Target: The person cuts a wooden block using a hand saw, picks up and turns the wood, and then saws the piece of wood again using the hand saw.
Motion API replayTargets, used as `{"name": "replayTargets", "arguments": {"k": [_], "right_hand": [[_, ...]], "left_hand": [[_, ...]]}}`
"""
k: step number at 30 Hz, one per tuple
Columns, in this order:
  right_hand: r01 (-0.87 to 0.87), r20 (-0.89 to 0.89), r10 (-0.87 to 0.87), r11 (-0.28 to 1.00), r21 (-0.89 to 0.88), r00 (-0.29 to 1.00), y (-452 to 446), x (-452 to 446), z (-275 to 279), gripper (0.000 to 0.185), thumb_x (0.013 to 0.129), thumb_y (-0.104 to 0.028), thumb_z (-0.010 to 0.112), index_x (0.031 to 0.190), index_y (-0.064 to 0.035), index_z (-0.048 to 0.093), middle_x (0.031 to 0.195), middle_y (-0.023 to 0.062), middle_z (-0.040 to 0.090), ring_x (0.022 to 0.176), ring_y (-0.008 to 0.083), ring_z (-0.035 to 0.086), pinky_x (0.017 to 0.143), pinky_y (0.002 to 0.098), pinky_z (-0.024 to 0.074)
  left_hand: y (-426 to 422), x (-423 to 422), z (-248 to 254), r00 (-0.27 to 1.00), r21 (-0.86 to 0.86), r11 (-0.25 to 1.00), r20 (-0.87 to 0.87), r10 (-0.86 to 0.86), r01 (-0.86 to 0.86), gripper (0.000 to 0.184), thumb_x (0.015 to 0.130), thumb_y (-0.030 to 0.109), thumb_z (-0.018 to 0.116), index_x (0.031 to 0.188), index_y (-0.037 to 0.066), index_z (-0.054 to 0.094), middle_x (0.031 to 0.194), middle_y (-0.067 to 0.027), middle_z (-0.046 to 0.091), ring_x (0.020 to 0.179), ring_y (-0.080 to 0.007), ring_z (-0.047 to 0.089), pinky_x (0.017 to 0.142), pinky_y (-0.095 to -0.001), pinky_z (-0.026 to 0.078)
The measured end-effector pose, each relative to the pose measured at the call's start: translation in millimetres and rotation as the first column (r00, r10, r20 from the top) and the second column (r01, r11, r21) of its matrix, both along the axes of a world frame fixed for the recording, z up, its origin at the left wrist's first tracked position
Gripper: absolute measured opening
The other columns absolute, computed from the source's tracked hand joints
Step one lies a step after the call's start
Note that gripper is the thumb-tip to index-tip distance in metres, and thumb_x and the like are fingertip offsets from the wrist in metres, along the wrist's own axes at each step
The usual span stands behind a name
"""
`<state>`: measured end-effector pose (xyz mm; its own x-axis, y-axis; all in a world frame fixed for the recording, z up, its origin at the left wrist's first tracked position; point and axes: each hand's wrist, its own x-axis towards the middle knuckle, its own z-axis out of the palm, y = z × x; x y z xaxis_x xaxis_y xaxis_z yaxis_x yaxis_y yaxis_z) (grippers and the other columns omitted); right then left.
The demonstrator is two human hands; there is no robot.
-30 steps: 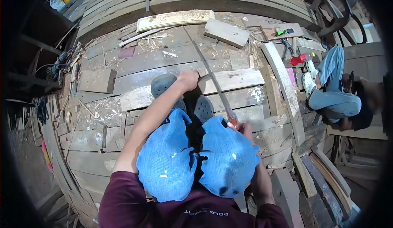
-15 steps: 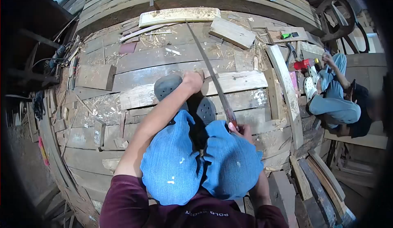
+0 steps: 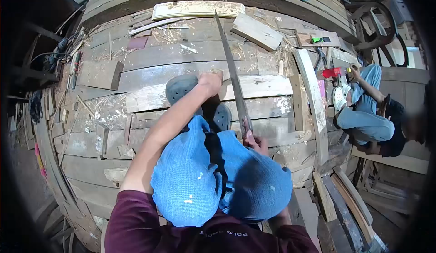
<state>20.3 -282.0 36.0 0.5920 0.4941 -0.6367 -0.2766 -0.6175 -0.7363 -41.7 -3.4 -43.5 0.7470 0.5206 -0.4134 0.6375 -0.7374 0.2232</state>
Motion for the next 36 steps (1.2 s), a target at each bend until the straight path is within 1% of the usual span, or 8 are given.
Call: {"name": "replayTargets", "arguments": {"k": [5, 9, 10, 15, 17, 23, 29, 36], "right_hand": [[-0.057, 0.005, 0.057, 0.998, -0.031, 0.998, -1.4, 12.3, -10.3, 0.05, 0.088, -0.044, 0.058, 0.064, -0.0009, 0.056, 0.055, -0.0005, 0.05, 0.048, 0.0075, 0.042, 0.045, 0.0258, 0.0298], [0.094, 0.241, -0.067, 0.99, -0.104, 0.968, 18.8, -9.8, 29.7, 0.05, 0.087, -0.043, 0.059, 0.067, 0.0022, 0.059, 0.056, 0.0003, 0.051, 0.048, 0.0072, 0.042, 0.042, 0.0273, 0.0301], [-0.003, 0.068, 0.009, 0.997, -0.082, 0.998, 10.8, 0.0, 14.8, 0.049, 0.087, -0.043, 0.06, 0.065, 0.0018, 0.058, 0.056, 0.0006, 0.051, 0.05, 0.0067, 0.042, 0.044, 0.0273, 0.0312], [-0.12, 0.114, 0.123, 0.992, -0.034, 0.986, -2.7, 7.4, -1.6, 0.05, 0.087, -0.046, 0.057, 0.063, -0.0018, 0.054, 0.057, -0.0005, 0.049, 0.054, 0.0083, 0.041, 0.047, 0.028, 0.0314], [-0.222, -0.04, 0.221, 0.975, -0.008, 0.974, -5.8, 21.3, -3.7, 0.052, 0.088, -0.047, 0.056, 0.063, -0.0011, 0.053, 0.057, -0.0008, 0.048, 0.054, 0.0088, 0.04, 0.047, 0.0282, 0.0314], [-0.419, 0.094, 0.414, 0.908, 0.031, 0.905, -1.1, 29.3, 11.9, 0.057, 0.09, -0.047, 0.051, 0.068, 0.0044, 0.059, 0.055, 0.0002, 0.048, 0.055, 0.01, 0.043, 0.049, 0.0314, 0.0362], [-0.503, 0.112, 0.496, 0.863, 0.051, 0.861, -12.3, 38.6, -7.6, 0.055, 0.09, -0.051, 0.049, 0.077, 0.0017, 0.062, 0.058, 0.0032, 0.05, 0.057, 0.0108, 0.047, 0.05, 0.0315, 0.0378], [-0.456, 0.256, 0.433, 0.889, 0.035, 0.864, -26.8, 30.4, -37.6, 0.056, 0.091, -0.051, 0.046, 0.095, 0.0021, 0.063, 0.075, 0.015, 0.063, 0.07, 0.0222, 0.059, 0.067, 0.0379, 0.046]], "left_hand": [[0.1, -1.4, -5.1, 0.999, 0.033, 0.999, 0.049, 0.005, -0.007, 0.029, 0.084, 0.013, 0.046, 0.11, 0.0, 0.048, 0.093, -0.0188, 0.065, 0.086, -0.0332, 0.065, 0.075, -0.0426, 0.049], [-2.1, -0.4, -2.2, 1.0, 0.077, 0.997, 0.001, -0.019, 0.019, 0.029, 0.084, 0.012, 0.046, 0.111, 0.0, 0.048, 0.093, -0.0183, 0.066, 0.086, -0.032, 0.065, 0.075, -0.0424, 0.05], [-0.8, 0.2, -0.5, 1.0, 0.034, 0.999, -0.007, -0.004, 0.004, 0.03, 0.084, 0.012, 0.045, 0.111, 0.0, 0.047, 0.092, -0.0182, 0.066, 0.086, -0.0319, 0.065, 0.075, -0.0425, 0.05], [2.3, -2.2, -23.6, 0.995, 0.115, 0.993, 0.099, -0.021, 0.009, 0.027, 0.086, 0.015, 0.044, 0.108, 0.0, 0.047, 0.092, -0.0184, 0.066, 0.084, -0.0337, 0.065, 0.072, -0.0436, 0.05], [0.2, -1.7, -7.8, 0.999, 0.069, 0.998, 0.045, -0.013, 0.01, 0.026, 0.086, 0.015, 0.043, 0.106, 0.0, 0.048, 0.092, -0.0192, 0.065, 0.084, -0.035, 0.064, 0.071, -0.0443, 0.05], [-4.9, -4.5, 16.5, 0.994, -0.026, 0.996, 0.056, 0.091, -0.09, 0.024, 0.08, 0.012, 0.047, 0.1, 0.001, 0.055, 0.095, -0.0237, 0.063, 0.089, -0.0387, 0.062, 0.077, -0.0472, 0.049], [-6.1, 2.9, 18.2, 0.993, 0.09, 0.992, -0.078, -0.087, 0.094, 0.031, 0.084, 0.014, 0.048, 0.111, -0.001, 0.043, 0.099, -0.0222, 0.063, 0.089, -0.0358, 0.063, 0.077, -0.0423, 0.05], [-5.1, -0.8, 15.1, 0.997, 0.079, 0.994, -0.038, -0.07, 0.073, 0.027, 0.085, 0.016, 0.048, 0.107, 0.002, 0.053, 0.099, -0.0185, 0.064, 0.089, -0.0335, 0.064, 0.076, -0.0407, 0.051]]}}
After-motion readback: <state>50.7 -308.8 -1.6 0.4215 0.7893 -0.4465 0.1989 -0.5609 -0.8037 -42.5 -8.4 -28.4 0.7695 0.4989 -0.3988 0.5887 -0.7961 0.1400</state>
